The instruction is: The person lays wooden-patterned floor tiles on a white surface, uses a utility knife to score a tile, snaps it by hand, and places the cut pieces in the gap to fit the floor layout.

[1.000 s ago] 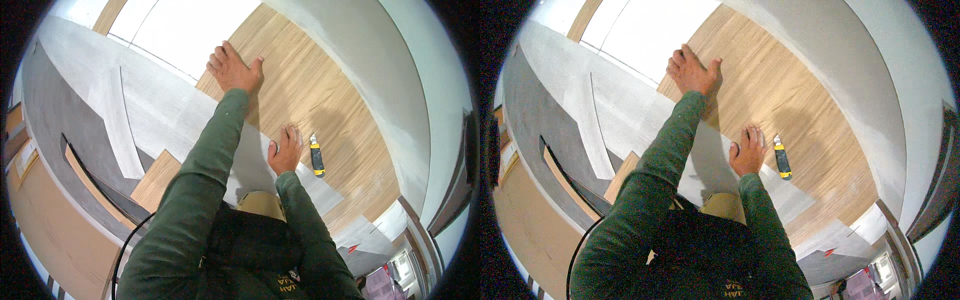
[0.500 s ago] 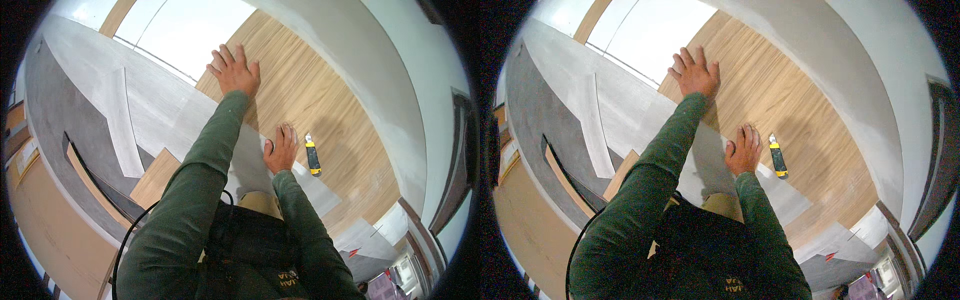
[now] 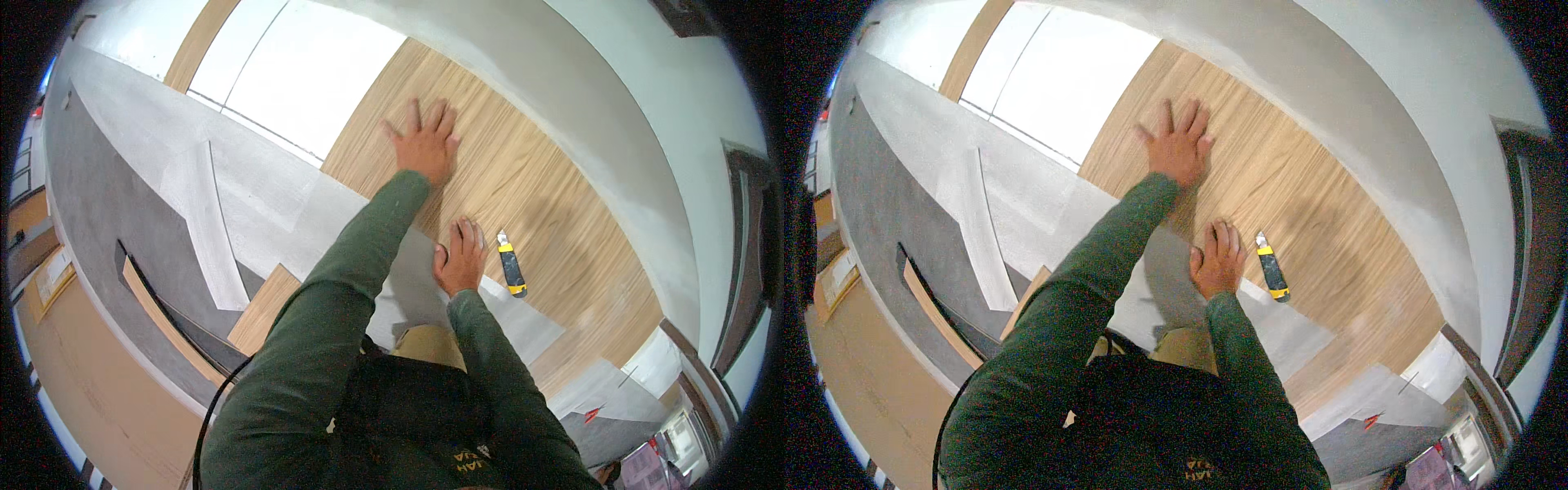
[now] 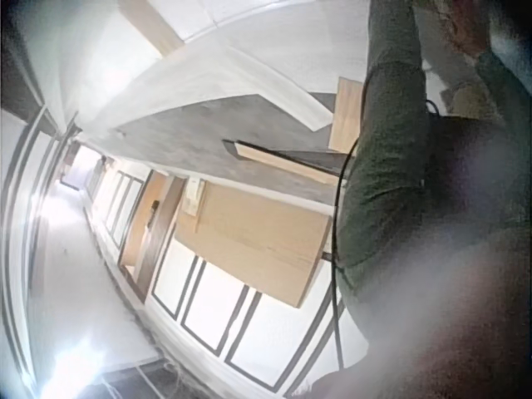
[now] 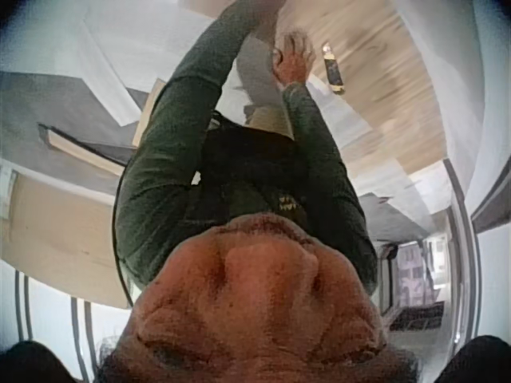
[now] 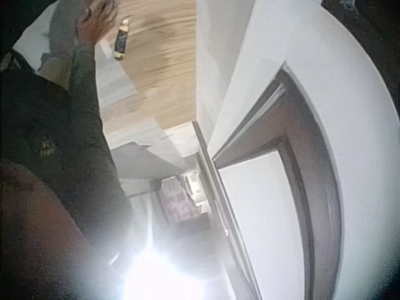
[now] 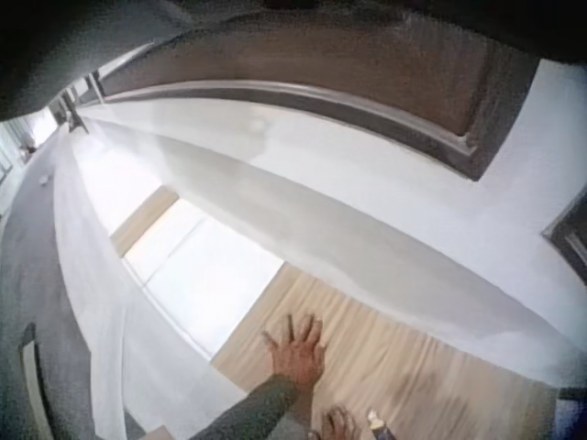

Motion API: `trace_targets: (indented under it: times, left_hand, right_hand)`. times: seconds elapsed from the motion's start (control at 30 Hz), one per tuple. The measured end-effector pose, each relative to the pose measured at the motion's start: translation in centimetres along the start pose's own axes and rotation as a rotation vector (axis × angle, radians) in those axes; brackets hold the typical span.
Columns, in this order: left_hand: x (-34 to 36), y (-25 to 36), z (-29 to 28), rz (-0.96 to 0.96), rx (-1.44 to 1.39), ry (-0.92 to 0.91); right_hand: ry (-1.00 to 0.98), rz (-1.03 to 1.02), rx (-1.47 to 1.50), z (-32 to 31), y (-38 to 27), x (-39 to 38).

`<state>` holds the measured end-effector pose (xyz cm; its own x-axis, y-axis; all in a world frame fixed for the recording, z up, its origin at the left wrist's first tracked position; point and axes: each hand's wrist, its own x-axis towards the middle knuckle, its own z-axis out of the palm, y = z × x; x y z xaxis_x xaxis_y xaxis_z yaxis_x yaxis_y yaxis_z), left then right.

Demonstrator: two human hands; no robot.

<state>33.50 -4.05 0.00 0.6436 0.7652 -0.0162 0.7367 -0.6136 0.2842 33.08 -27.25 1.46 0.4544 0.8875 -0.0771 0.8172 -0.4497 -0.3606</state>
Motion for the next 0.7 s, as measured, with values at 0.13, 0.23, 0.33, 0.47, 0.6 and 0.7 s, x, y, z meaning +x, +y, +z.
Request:
trace_targets:
  times: [0.13,0.23,0.33,0.47,0.6,0.7]
  left_hand:
    - [4.4,1.5,1.2,0.047,0.123,0.013]
    - [4.5,1.7,1.0,0.043,0.142,-0.017]
    - [4.3,2.1,0.9,0.026,0.081,-0.07]
    - [3.3,0.8,0.8,0.123,0.065,-0.013]
    - [-3.3,-1.8,-0.6,0.12,-0.23,-0.118]
    - [-12.2,-3.9,-3.2,-0.076,-0.31,-0.125]
  right_hand:
    - [0.037,-0.044,0.003,-0.1,0.6,-0.1]
    - [0.041,-0.039,0.02,0.1,0.4,-0.1]
    - [0.062,-0.037,0.005,0.0,0.7,-0.3]
    - [0.028,-0.035,0.021,-0.3,0.1,-0.1]
    - [0.04,-0.016,0.012,0.3,0.1,-0.2]
    - [0.072,-0.006,-0.006,0.0,1.7,0.0]
